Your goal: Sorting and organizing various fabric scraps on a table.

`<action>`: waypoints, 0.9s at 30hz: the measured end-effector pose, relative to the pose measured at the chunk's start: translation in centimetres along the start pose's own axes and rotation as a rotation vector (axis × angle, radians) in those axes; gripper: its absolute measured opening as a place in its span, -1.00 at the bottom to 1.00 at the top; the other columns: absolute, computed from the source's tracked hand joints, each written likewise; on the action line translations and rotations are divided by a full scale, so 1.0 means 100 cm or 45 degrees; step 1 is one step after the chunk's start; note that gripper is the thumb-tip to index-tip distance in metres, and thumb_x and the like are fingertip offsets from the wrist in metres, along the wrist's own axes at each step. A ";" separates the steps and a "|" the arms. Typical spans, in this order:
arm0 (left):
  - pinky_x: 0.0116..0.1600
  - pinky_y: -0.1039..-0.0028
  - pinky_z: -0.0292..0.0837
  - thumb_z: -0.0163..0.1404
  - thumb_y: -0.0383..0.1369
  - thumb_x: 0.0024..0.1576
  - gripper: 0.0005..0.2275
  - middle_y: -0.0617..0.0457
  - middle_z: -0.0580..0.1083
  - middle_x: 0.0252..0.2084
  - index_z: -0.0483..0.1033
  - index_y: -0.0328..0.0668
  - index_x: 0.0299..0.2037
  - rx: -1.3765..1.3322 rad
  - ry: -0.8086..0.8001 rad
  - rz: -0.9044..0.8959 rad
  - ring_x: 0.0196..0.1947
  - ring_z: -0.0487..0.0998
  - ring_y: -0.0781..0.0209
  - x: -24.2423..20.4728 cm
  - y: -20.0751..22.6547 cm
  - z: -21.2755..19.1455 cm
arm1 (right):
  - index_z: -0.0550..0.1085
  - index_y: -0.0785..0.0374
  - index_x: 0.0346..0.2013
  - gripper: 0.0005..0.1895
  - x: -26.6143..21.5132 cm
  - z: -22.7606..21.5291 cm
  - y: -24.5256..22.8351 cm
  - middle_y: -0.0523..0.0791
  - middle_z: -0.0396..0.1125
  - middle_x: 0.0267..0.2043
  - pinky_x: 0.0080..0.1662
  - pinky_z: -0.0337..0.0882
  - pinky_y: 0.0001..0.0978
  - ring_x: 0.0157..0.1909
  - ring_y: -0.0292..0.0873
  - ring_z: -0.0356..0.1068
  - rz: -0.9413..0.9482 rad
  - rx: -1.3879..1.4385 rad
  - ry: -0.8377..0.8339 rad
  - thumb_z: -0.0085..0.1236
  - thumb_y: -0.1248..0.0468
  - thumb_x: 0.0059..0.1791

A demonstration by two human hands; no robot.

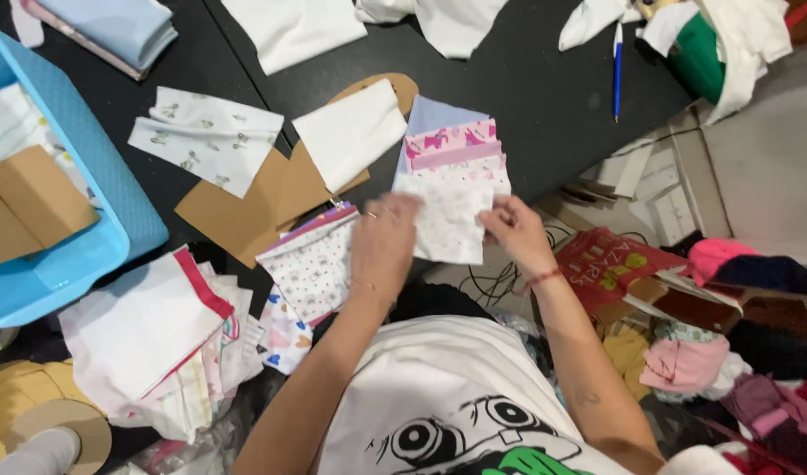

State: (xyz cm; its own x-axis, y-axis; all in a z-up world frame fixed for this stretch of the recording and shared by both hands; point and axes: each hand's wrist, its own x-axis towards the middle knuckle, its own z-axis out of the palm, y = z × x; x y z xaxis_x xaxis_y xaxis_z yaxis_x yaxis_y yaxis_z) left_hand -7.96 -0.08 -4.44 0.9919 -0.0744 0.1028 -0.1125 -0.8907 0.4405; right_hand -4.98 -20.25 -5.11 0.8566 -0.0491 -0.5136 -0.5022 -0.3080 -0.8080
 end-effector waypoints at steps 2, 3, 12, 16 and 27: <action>-0.41 0.27 0.30 -0.05 -0.34 -0.11 -0.87 -0.02 0.32 -0.53 0.35 -0.17 -0.42 -0.048 0.038 0.223 -0.49 0.38 -0.01 -0.015 -0.006 0.049 | 0.28 0.42 -0.18 -0.68 -0.003 -0.004 0.005 -0.02 0.28 -0.45 -0.37 0.41 -0.37 -0.47 -0.20 0.29 0.074 -0.019 -0.031 0.08 0.35 -0.16; -0.40 0.30 0.25 -0.08 -0.26 -0.07 -0.90 0.04 0.30 -0.49 0.34 -0.04 -0.51 -0.107 0.070 0.450 -0.48 0.36 0.05 -0.024 -0.009 0.074 | 0.26 0.44 -0.20 -0.67 -0.006 -0.007 0.008 -0.01 0.27 -0.46 -0.36 0.41 -0.35 -0.48 -0.19 0.29 0.153 -0.044 -0.053 0.10 0.37 -0.18; -0.21 0.34 0.23 0.09 -0.22 -0.21 -0.74 0.10 0.29 -0.38 0.32 -0.02 -0.37 -0.119 -0.226 0.439 -0.31 0.34 0.10 -0.025 -0.005 0.065 | 0.20 0.45 -0.24 -0.69 -0.029 -0.013 0.017 0.04 0.29 -0.43 -0.27 0.44 -0.39 -0.41 -0.19 0.33 0.291 0.110 -0.198 0.07 0.44 -0.20; -0.24 0.35 0.26 0.00 -0.25 -0.10 -0.86 0.10 0.30 -0.40 0.37 -0.01 -0.40 -0.159 -0.225 0.414 -0.34 0.36 0.11 -0.025 -0.005 0.071 | 0.22 0.41 -0.26 -0.74 -0.035 -0.011 0.010 0.02 0.30 -0.44 -0.33 0.44 -0.46 -0.44 -0.20 0.35 0.230 0.175 -0.167 0.04 0.48 -0.19; -0.20 0.28 0.30 -0.25 -0.22 0.08 -0.87 0.05 0.32 -0.42 0.29 0.03 -0.30 -0.452 -0.349 0.125 -0.30 0.41 0.02 -0.020 -0.009 0.071 | 0.28 0.37 -0.29 -0.79 -0.035 -0.006 0.008 0.00 0.30 -0.50 -0.40 0.42 -0.46 -0.53 -0.24 0.32 0.090 0.014 -0.139 0.05 0.43 -0.17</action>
